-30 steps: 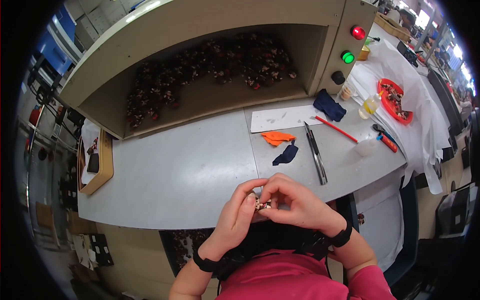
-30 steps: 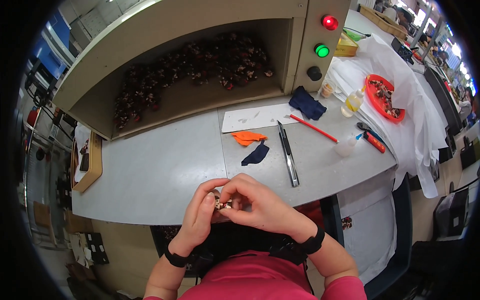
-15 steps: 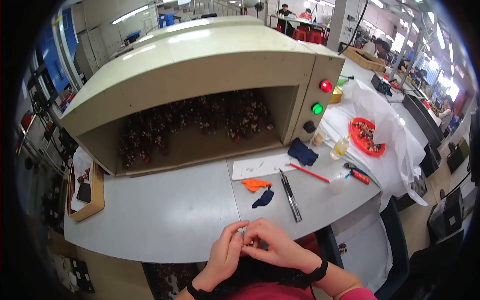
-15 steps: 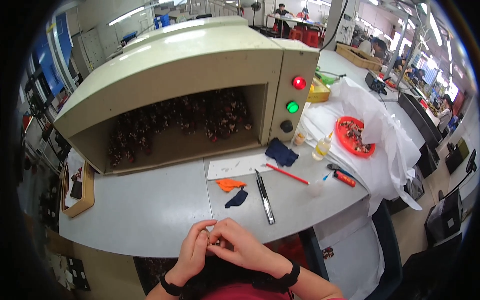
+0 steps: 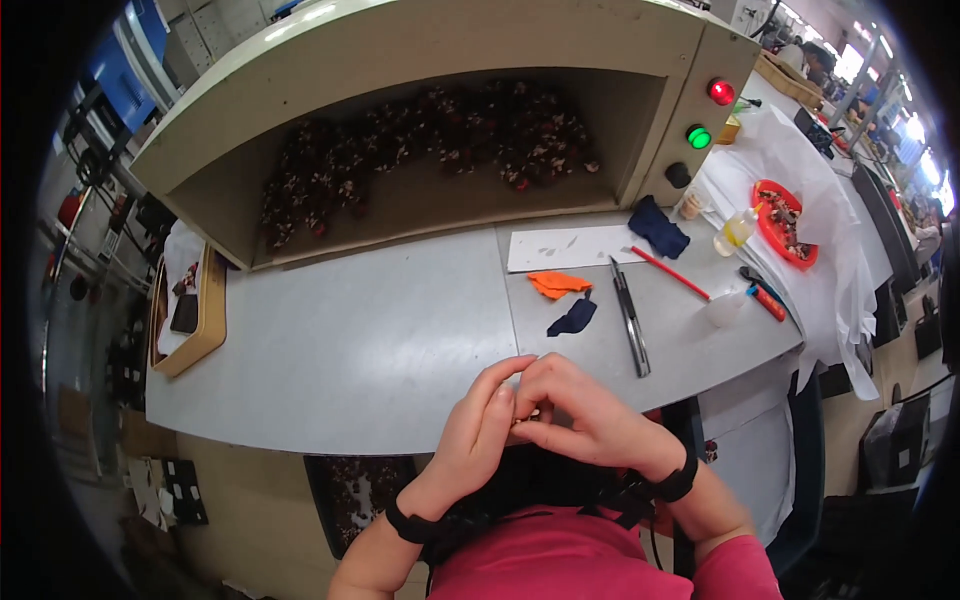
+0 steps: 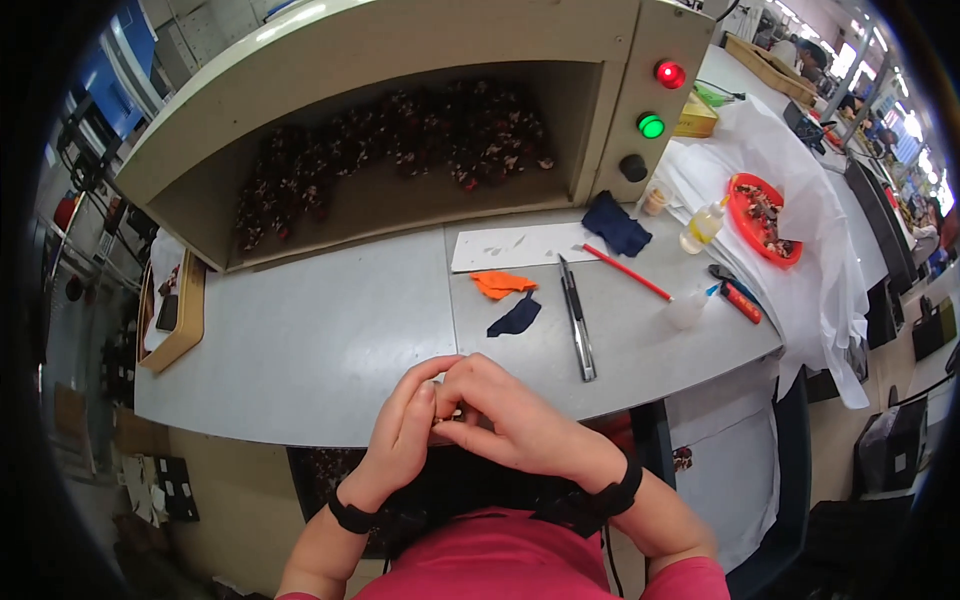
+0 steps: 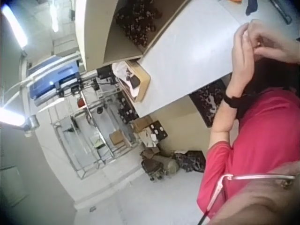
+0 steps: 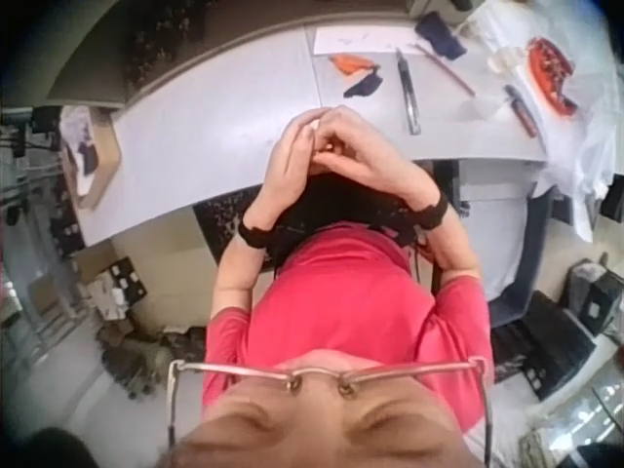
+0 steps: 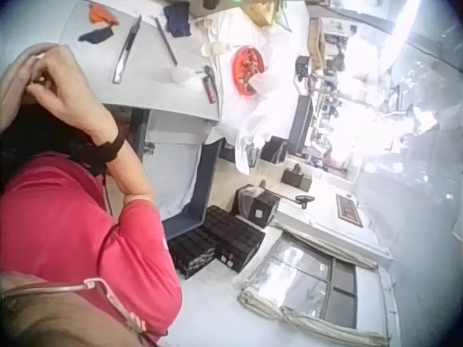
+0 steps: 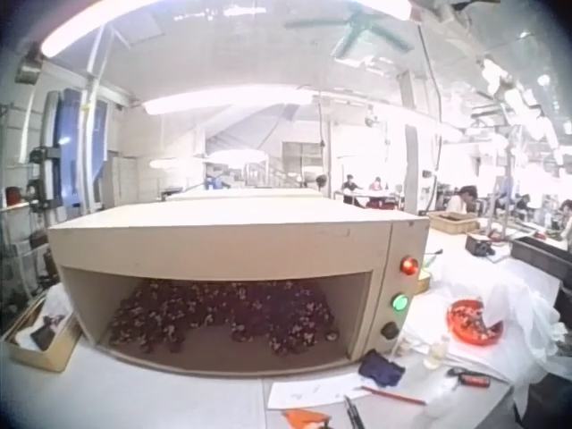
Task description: Apply glue and assemble small figurine components at a workbench.
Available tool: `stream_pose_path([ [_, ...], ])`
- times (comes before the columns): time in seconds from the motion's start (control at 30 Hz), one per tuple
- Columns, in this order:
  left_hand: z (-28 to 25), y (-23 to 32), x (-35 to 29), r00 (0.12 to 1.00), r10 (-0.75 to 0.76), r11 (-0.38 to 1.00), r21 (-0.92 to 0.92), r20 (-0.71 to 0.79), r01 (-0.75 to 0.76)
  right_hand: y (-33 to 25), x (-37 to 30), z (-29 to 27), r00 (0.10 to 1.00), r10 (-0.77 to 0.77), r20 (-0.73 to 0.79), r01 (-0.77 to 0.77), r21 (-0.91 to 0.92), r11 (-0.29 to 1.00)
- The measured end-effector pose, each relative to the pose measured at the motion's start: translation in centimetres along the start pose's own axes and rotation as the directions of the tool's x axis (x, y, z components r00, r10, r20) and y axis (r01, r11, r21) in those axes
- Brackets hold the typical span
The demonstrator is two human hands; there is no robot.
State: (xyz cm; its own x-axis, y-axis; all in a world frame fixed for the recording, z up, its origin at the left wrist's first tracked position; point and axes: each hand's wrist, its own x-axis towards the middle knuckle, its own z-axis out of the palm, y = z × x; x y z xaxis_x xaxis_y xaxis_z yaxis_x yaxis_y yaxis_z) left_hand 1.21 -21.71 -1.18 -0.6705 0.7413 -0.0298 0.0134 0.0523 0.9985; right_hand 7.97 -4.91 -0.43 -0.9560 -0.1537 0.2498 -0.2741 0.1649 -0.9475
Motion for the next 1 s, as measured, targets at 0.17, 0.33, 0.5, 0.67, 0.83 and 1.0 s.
stream_pose_path([
  [0.17, 0.1, -0.5, -0.6, 0.999, 0.005, 0.993, -0.118, -0.032, -0.008, 0.0, 0.0, 0.8, 0.995, -0.025, -0.098, 0.011, -0.138, 0.99],
  [0.33, 0.2, -1.6, -1.2, 0.99, 0.123, 0.992, 0.014, -0.071, -0.122, -1.0, -1.1, 2.6, 0.971, -0.09, -0.221, -0.009, -0.408, 0.913],
  [0.5, 0.1, -1.3, -1.5, 0.99, 0.127, 0.992, 0.01, -0.057, -0.126, -1.0, -0.8, 2.2, 0.984, 0.059, -0.165, -0.086, -0.159, 0.984],
  [0.67, 0.0, -1.2, -1.1, 0.994, 0.101, 0.994, -0.031, -0.033, -0.102, -0.5, -0.8, 1.3, 0.99, 0.102, -0.097, -0.111, -0.097, 0.989],
  [0.83, 0.1, -0.4, -0.7, 0.998, 0.063, 0.998, -0.024, -0.03, -0.064, -0.2, -0.6, 1.0, 0.999, -0.007, -0.037, 0.001, -0.166, 0.986],
  [1.0, 0.2, -0.2, -0.7, 0.998, 0.043, 0.998, -0.048, -0.049, -0.046, -0.4, -0.5, 0.8, 0.997, 0.043, -0.061, -0.049, -0.097, 0.994],
])
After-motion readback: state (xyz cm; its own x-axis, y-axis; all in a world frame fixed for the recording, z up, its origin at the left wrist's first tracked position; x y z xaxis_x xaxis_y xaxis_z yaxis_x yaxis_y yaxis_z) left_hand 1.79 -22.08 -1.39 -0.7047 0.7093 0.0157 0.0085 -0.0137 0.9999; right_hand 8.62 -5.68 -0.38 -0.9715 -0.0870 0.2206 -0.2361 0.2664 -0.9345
